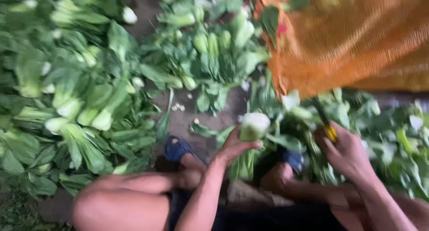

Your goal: The person trims the base of bok choy stalks using a small knife, removing unwanted parts and placing the trimmed vegetables into a pile. The person works continuously on multiple stalks, handling them one at a time.

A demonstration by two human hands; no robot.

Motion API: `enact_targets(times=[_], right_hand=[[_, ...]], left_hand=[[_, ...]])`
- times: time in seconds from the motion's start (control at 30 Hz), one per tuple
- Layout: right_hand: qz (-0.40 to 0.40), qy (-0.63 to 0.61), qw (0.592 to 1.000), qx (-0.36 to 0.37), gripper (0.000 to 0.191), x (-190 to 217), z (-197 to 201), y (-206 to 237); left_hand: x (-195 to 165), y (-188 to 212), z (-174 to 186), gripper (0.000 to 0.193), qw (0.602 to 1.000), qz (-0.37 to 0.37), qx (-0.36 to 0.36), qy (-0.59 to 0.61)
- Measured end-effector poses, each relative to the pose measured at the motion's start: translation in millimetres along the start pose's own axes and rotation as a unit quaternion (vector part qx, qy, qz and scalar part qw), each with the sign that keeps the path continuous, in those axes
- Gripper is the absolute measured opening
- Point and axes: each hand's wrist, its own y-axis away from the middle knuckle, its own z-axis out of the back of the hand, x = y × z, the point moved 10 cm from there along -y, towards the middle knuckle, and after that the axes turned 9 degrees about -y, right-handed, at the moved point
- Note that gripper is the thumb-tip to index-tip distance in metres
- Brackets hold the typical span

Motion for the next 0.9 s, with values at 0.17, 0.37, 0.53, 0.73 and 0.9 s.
enact_targets(times=[0.17,0.37,0.53,0.73,0.9], right_hand=[[0.05,-0.172,0.982,-0.055,0.022,-27.7,25.8,4.1],[-0.041,-0.201,0.976,-0.071,0.018,-75.9,16.0,-11.9],[-0.011,-0.219,0.973,-0.076,0.015,-75.0,0.9,-32.6],[-0.006,-0.192,0.979,-0.061,0.016,-88.1,-10.1,-59.8],[0.0,-0.132,0.991,-0.032,0.02,-87.0,-23.7,-55.6]], left_hand=[[16.5,-10.9,135.5,0.071,0.891,-0.009,-0.238,0.387],[-42.9,-1.6,325.6,0.048,0.721,-0.288,-0.417,0.473],[-87.1,-98.2,266.0,0.027,0.789,-0.122,-0.299,-0.522],[-98.8,-143.4,281.1,0.029,0.655,-0.11,-0.312,-0.679],[-69.6,-132.4,286.5,0.045,0.873,-0.05,-0.307,-0.375]])
